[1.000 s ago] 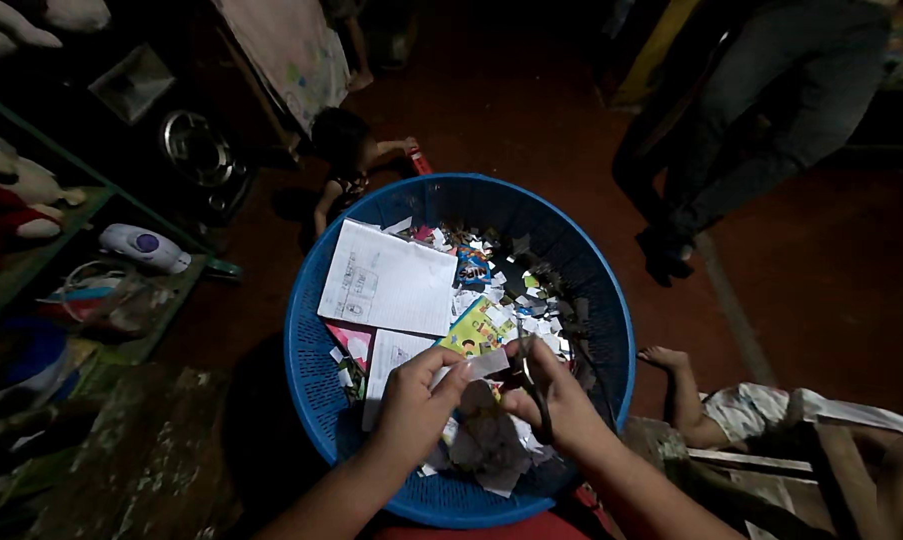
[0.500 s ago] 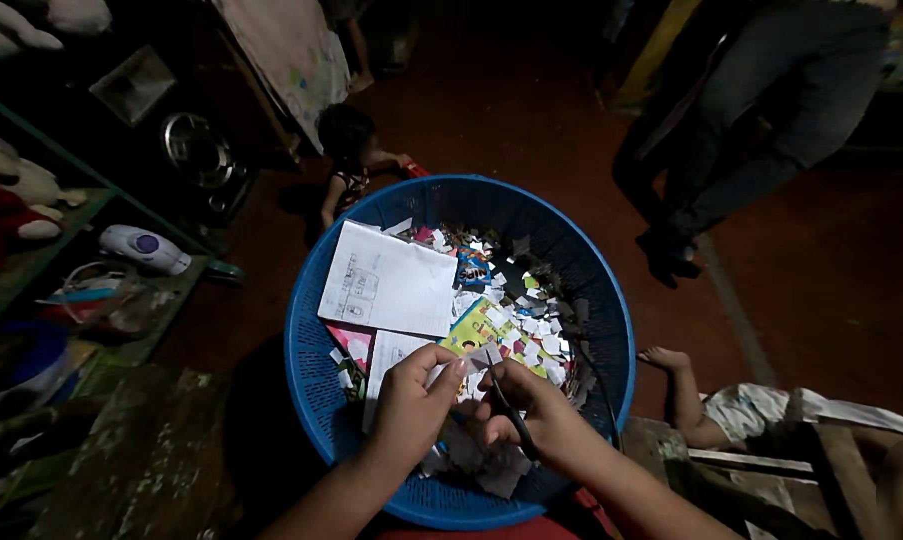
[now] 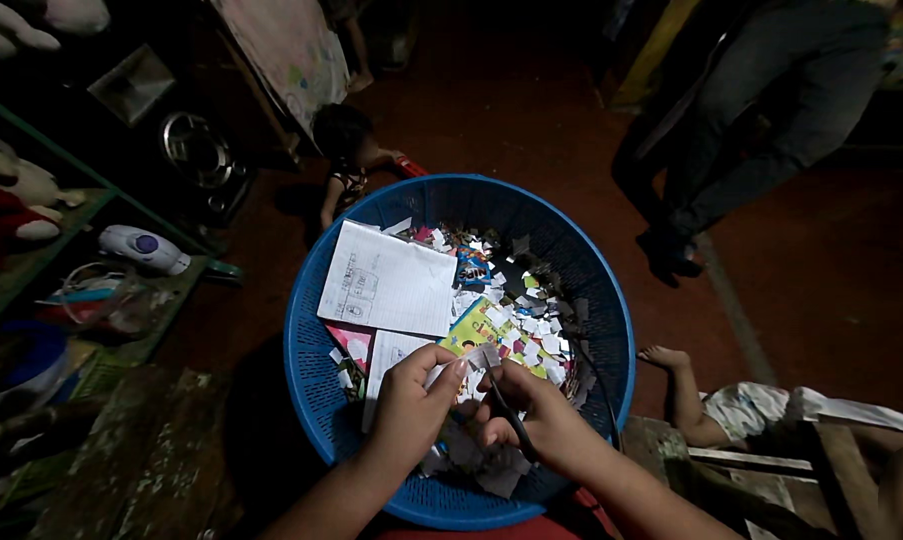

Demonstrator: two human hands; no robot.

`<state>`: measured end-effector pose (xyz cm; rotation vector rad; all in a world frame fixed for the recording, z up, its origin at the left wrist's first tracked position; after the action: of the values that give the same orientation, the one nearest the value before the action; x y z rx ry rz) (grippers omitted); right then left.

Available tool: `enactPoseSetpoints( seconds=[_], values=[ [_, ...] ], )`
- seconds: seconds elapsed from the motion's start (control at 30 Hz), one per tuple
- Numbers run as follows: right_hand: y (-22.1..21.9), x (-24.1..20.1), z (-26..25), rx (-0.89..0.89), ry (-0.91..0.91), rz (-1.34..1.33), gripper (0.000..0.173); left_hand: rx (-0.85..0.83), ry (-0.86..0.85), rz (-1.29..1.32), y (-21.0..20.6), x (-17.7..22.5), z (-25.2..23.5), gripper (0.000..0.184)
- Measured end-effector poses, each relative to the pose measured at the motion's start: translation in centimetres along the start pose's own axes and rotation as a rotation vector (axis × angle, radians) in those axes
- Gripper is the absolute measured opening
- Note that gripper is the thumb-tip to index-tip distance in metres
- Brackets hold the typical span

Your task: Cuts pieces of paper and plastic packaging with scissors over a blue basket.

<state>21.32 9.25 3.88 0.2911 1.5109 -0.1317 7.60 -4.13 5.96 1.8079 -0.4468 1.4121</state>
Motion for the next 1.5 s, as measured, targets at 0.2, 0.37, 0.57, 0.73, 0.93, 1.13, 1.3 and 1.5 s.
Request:
enactPoseSetpoints(
  seconds=[0.2,0.37,0.57,0.73,0.93,1.13,1.3,1.5],
  values=[
    [0.1,0.0,0.0,-0.001,-0.024,0.015,0.066,0.008,0.010,-0.001,0.1,0.0,0.0,0.014],
    [0.0,0.0,0.1,-0.016,-0.019,0.016,0.066,-0.012,0.039,0.021,0.2,0.1,0.0,0.014],
    [0.1,0.0,0.0,0.016,-0.018,-0.013,0.056,-0.014,0.025,0.002,0.0,0.1,0.0,0.013],
    [0.2,-0.2,0.1,0.071,-0.034,-0.029,0.051,-0.004,0.022,-0.010,0.0,0.1,-0.1,0.013],
    [0.3,-0.5,0.0,0.092,-0.075,-0.035,0.047,-0.001,0.029,-0.015,0.0,0.1,-0.1,0.013],
    [0.7,-0.6,-0.2,0.088,-0.102,-0.050,0.056,-0.004,0.038,-0.023,0.0,0.1,-0.2,0.013],
    [2.2,-3.4,-0.2,-0.086,-0.017,0.211,0.060,-0.027,0.010,-0.018,-0.2,0.1,-0.7,0.014],
    [6.5,-2.8,-2.6,0.078,0.086,0.212,0.039,-0.102,0.071,-0.040,-2.1,0.3,-2.0,0.014]
  ],
)
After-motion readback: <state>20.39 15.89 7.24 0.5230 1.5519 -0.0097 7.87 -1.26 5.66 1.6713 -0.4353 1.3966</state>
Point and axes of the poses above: each hand's wrist, its own z-axis away from the middle knuckle, its own y-axis out of the back of the hand, x = y × z, the point moved 2 cm from there along -z, towards the middle knuckle, and after that the axes turned 7 degrees about -z, right-handed, at the moved point
